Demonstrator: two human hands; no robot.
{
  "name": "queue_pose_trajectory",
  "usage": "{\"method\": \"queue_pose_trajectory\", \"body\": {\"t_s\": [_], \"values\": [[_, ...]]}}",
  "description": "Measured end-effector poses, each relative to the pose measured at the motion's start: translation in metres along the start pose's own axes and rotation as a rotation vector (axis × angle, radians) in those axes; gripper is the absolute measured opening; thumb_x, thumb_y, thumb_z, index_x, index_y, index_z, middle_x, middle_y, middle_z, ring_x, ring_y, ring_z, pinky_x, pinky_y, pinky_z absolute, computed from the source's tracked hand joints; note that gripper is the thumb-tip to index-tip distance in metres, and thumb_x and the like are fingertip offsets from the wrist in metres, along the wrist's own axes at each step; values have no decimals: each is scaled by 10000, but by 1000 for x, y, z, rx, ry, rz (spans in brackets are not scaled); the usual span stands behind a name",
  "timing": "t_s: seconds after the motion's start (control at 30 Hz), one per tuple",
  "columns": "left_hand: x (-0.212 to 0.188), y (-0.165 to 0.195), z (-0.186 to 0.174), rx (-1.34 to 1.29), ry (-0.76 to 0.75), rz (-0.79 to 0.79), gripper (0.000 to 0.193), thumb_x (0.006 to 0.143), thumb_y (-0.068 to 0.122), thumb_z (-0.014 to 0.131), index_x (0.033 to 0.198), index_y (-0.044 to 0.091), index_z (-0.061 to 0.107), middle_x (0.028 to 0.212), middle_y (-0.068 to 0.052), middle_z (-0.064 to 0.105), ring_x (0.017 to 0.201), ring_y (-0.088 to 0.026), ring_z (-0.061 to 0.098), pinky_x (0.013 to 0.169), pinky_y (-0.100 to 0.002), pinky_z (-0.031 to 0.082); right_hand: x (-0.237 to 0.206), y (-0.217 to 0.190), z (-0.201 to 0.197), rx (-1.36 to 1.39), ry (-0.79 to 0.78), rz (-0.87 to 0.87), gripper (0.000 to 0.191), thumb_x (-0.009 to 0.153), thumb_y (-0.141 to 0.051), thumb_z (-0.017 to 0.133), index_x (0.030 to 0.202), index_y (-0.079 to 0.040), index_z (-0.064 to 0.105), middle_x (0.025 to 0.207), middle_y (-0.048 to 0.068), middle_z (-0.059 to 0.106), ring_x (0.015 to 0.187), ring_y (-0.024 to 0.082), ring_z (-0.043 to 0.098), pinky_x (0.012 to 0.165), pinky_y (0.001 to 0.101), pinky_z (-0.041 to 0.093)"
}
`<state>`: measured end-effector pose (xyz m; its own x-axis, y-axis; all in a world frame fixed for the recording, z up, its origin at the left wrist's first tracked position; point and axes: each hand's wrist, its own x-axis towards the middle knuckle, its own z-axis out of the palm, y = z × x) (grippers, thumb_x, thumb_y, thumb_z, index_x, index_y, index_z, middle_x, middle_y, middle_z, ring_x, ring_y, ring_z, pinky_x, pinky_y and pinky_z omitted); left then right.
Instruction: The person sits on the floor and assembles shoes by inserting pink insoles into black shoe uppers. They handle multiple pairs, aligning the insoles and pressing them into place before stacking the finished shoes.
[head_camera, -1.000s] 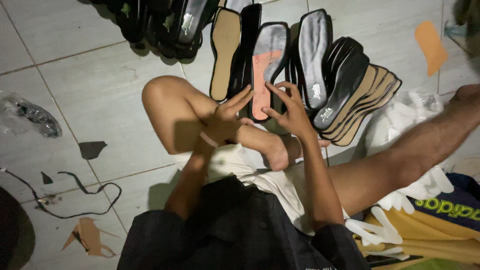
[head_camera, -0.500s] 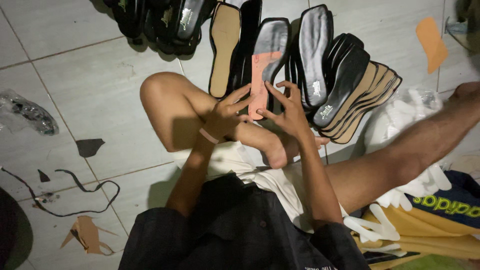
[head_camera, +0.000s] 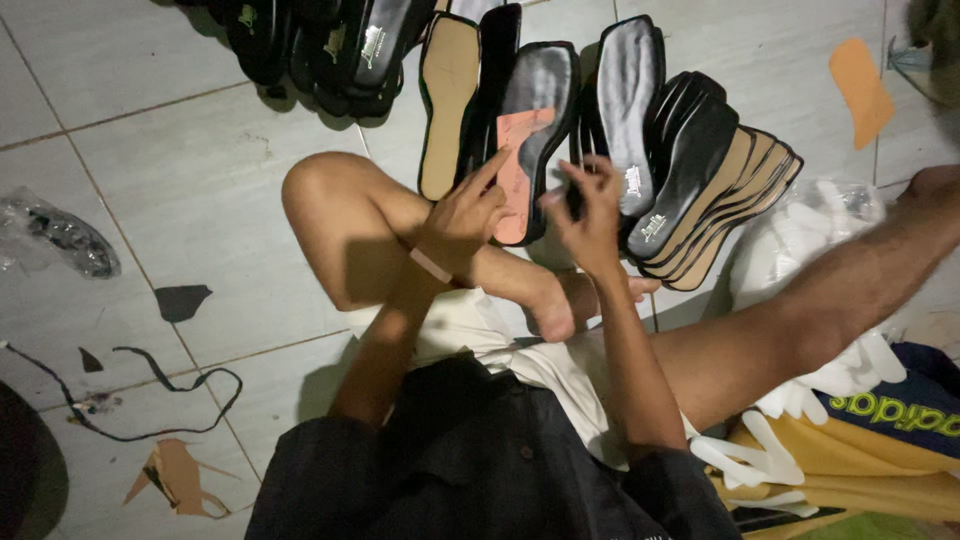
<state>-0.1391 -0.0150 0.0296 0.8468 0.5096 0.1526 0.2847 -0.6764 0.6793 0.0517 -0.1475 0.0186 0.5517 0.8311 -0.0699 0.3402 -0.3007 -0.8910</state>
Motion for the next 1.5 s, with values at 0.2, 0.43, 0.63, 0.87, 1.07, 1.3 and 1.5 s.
{"method": "queue_pose_trajectory", "body": {"t_s": [0.2,0.43,0.63,0.87,1.07,1.3,1.5], "values": [[25,2,9,-178,-71,-69,546,807,107,808,1249,-16,513,1560,-186,393,1181,-425,610,931,-469,548,21,-14,-22,-226,210,-211,194,1189,-87,495,1157,-9,670,1080,125,631,936,271,684,885,349,550],[38,1,6,-285,-206,-231,804,729,38,833,1441,12,461,1439,-145,383,1122,-367,598,901,-452,543,34,-46,-21,-346,122,-224,133,1090,-107,623,1183,-94,717,1063,111,753,888,294,751,754,383,589],[35,-9,13,-403,-141,-213,788,742,0,788,1471,39,491,1463,-133,402,1076,-308,642,864,-399,590,26,-35,-5,-385,19,-548,364,948,41,648,1267,-131,617,1260,136,731,1033,321,763,859,365,616],[31,12,32,-235,173,-269,793,653,97,913,1354,-13,557,1382,-247,346,1178,-442,520,981,-462,487,-9,-30,-39,-321,-3,-550,192,999,-3,647,1175,-81,647,1181,114,766,1028,269,777,852,330,617],[17,41,64,-161,592,-399,569,845,26,813,1366,61,587,1366,-182,571,1265,-389,608,1101,-411,511,-13,-26,-56,-183,230,-297,195,1096,-34,537,1150,13,718,1072,153,776,932,199,772,799,315,603],[16,-18,23,357,774,-286,507,841,3,752,1316,-65,586,1374,-175,595,1293,-371,585,1144,-486,468,-17,-17,-65,-53,241,-166,271,1155,-102,471,1172,47,697,1105,169,758,1002,202,770,860,308,649],[22,26,69,-222,671,-335,584,834,68,776,1384,-17,596,1474,-212,566,1398,-401,578,1225,-469,431,-11,-2,-47,-93,224,-165,221,1158,-105,484,1149,17,668,1080,154,729,969,250,729,896,345,594]]}}
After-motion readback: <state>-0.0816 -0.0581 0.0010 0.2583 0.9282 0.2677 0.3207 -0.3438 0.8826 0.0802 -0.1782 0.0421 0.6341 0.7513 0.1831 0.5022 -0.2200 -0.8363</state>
